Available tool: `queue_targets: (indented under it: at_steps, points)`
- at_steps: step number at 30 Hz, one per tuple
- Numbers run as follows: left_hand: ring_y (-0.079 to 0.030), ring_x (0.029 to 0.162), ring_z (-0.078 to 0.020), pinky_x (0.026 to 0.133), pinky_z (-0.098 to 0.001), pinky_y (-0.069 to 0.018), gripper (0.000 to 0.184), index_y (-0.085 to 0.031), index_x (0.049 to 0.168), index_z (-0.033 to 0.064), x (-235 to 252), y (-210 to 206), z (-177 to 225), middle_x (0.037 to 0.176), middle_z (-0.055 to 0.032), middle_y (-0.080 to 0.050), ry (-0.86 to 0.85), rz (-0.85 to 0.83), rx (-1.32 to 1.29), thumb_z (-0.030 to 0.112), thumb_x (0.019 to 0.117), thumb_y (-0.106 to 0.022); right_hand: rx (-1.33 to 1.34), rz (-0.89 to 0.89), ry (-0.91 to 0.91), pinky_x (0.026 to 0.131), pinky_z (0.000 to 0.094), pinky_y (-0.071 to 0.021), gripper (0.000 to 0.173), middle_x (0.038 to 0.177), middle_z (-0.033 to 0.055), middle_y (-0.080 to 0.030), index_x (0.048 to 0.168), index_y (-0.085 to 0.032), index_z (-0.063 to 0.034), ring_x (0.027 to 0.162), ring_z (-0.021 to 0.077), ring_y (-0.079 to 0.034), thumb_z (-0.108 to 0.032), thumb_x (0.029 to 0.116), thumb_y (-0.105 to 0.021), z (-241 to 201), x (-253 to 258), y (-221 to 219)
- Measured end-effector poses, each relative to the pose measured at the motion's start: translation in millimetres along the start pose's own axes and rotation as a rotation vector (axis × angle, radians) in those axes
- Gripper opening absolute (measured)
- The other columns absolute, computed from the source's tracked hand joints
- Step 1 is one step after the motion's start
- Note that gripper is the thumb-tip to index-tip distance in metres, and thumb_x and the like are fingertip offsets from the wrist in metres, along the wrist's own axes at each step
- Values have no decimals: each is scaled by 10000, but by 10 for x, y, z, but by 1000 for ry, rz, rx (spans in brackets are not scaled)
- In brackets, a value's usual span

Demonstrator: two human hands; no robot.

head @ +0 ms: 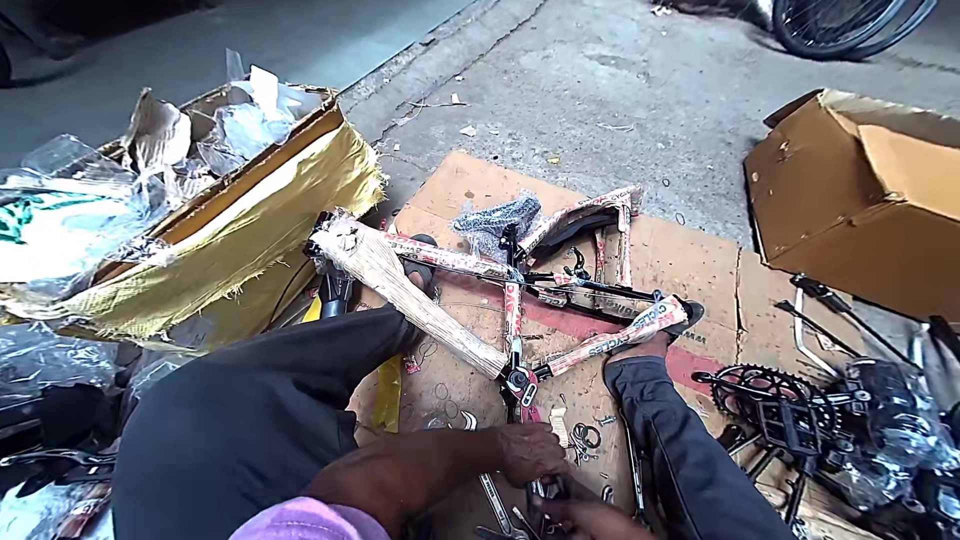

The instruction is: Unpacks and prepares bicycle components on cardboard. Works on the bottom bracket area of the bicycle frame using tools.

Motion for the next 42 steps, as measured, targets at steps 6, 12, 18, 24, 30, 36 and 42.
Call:
queue_targets:
  at_steps: [6, 12, 18, 24, 30, 36, 42]
  points:
    - [-639, 1076, -375, 1019, -547, -448, 262, -653, 1149, 25, 323, -18, -163, 1081, -183, -687, 247, 39, -68, 176, 934, -650, -124, 84, 78, 668, 289, -481, 657, 972, 28, -606, 1331, -525, -128, 758, 92, -550, -294, 799, -873, -199, 59, 411]
    - [-651, 1005, -336, 974, -493, -464, 190, -719, 1083, 33, -757, -17, 52, 993, -155, -695, -387, -156, 34, 77, 903, -673, 468, 55, 24, 554, 297, -445, 463, 803, 17, -516, 1184, -514, -94, 618, 104, -483, -406, 927, -741, -298, 118, -1317]
    - [-611, 1125, -352, 1016, -503, -450, 381, -640, 1216, 54, -336, -66, 64, 1149, -158, -663, -170, -32, 87, 135, 863, -759, 267, -83, -1, 596, 318, -482, 520, 846, 18, -582, 1267, -528, -144, 670, 121, -539, -356, 879, -801, -6, 57, -536]
    - [-586, 1189, -368, 1012, -527, -462, 497, -585, 1294, 27, 442, 101, -246, 1251, -181, -626, 381, 137, -50, 198, 856, -748, -443, 93, 186, 908, 409, -524, 1111, 1215, 92, -615, 1480, -385, -153, 1028, 195, -607, -398, 581, -991, -352, 93, 763]
    - [-542, 1257, -348, 1025, -524, -446, 761, -537, 1371, 37, 658, 279, -530, 1344, -168, -578, 638, 207, -157, 175, 685, -838, -1023, 296, 118, 1094, 547, -442, 1339, 1413, 206, -560, 1579, -281, -68, 1288, 351, -563, -672, 562, -909, -761, 192, 1268]
    - [-552, 1247, -345, 1045, -510, -433, 655, -548, 1372, 27, 735, 460, -709, 1334, -176, -587, 816, 213, -201, 182, 776, -771, -1247, 333, 47, 1115, 548, -418, 1198, 1475, 221, -506, 1582, -290, -52, 1361, 377, -504, -494, 664, -919, -1062, 296, 1435]
    - [-652, 1089, -357, 1023, -526, -462, 210, -689, 1111, 13, 526, 165, -385, 1093, -179, -704, 483, 232, -151, 101, 991, -541, -1012, 483, 53, 921, 586, -535, 668, 1149, 208, -707, 1366, -572, -55, 1090, 380, -687, -445, 849, -738, -516, 113, 821]
Point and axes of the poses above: each hand's wrist, its own x-axis towards the middle knuckle, its own y-axis out of the back of the hand, z = x × y, the point moved 9 cm from there along x, towards the middle knuckle
